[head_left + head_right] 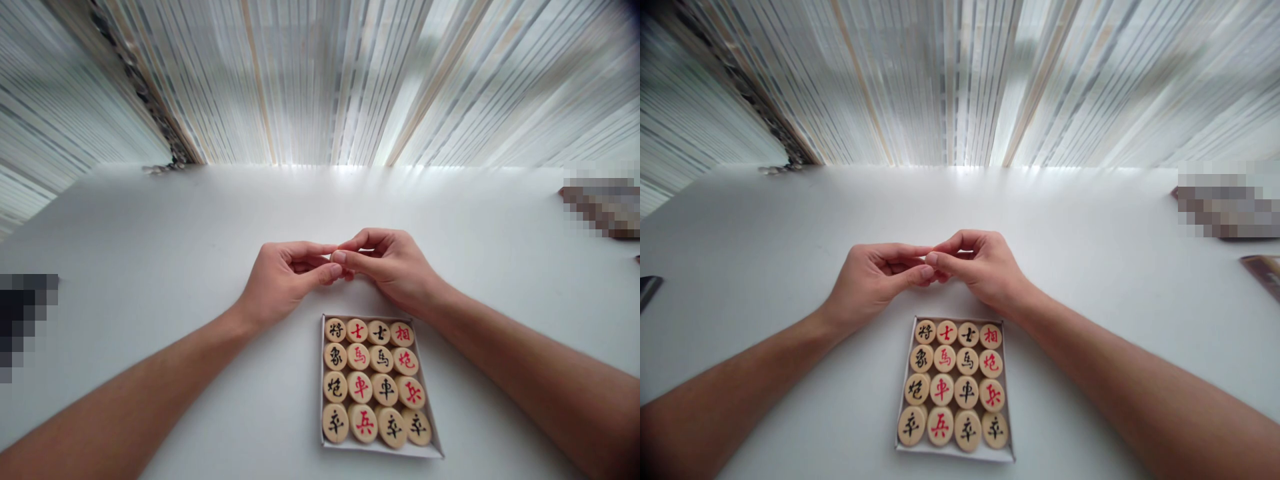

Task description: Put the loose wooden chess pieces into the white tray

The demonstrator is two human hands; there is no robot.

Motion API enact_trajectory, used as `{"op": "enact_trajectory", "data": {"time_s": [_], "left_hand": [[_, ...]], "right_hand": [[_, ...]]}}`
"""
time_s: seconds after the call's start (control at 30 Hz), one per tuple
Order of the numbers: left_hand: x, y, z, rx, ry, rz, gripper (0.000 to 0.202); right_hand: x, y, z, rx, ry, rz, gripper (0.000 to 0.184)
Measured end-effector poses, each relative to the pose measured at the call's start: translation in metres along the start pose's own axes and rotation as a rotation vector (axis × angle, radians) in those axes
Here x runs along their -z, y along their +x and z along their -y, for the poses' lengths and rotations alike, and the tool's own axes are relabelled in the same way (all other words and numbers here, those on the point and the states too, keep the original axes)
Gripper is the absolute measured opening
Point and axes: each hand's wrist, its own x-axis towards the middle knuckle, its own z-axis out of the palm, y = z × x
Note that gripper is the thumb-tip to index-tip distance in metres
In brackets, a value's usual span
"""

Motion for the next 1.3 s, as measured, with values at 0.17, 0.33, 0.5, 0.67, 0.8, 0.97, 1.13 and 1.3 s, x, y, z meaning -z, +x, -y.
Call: {"op": "enact_trajectory", "data": {"time_s": [0.17,0.33,0.5,0.67,0.8,0.97,1.13,1.3], "left_hand": [[0.0019,0.0013,-0.0010,0.035,-0.016,-0.024,0.037],[0.0032,0.0016,-0.0023,0.039,0.016,-0.006,0.031],[0.0019,0.0015,-0.0033,0.048,0.000,-0.046,0.034],[0.0006,0.0015,-0.0031,0.017,0.023,-0.055,0.031],[0.0002,0.0014,-0.0039,-0.021,0.045,-0.020,0.024],[-0.0002,0.0018,-0.0047,-0.007,0.031,-0.013,0.027],[0.0003,0.0023,-0.0032,0.019,-0.054,-0.052,0.041],[0.0019,0.0026,-0.0021,0.044,-0.098,-0.041,0.044]], "right_hand": [[0.0015,0.0008,-0.0023,-0.002,0.059,0.060,0.032],[0.0031,0.0019,-0.0026,-0.005,0.086,0.076,0.034],[0.0041,0.0021,-0.0009,-0.015,0.063,0.080,0.038],[0.0028,0.0010,0.0001,0.001,0.037,0.073,0.038],[-0.0005,0.0003,0.0007,0.024,0.031,0.063,0.032],[-0.0002,0.0022,-0.0004,0.012,0.081,0.068,0.028],[0.0035,0.0036,-0.0034,0.019,0.105,0.094,0.031],[0.0046,0.0031,-0.0056,0.025,0.127,0.121,0.033]]}}
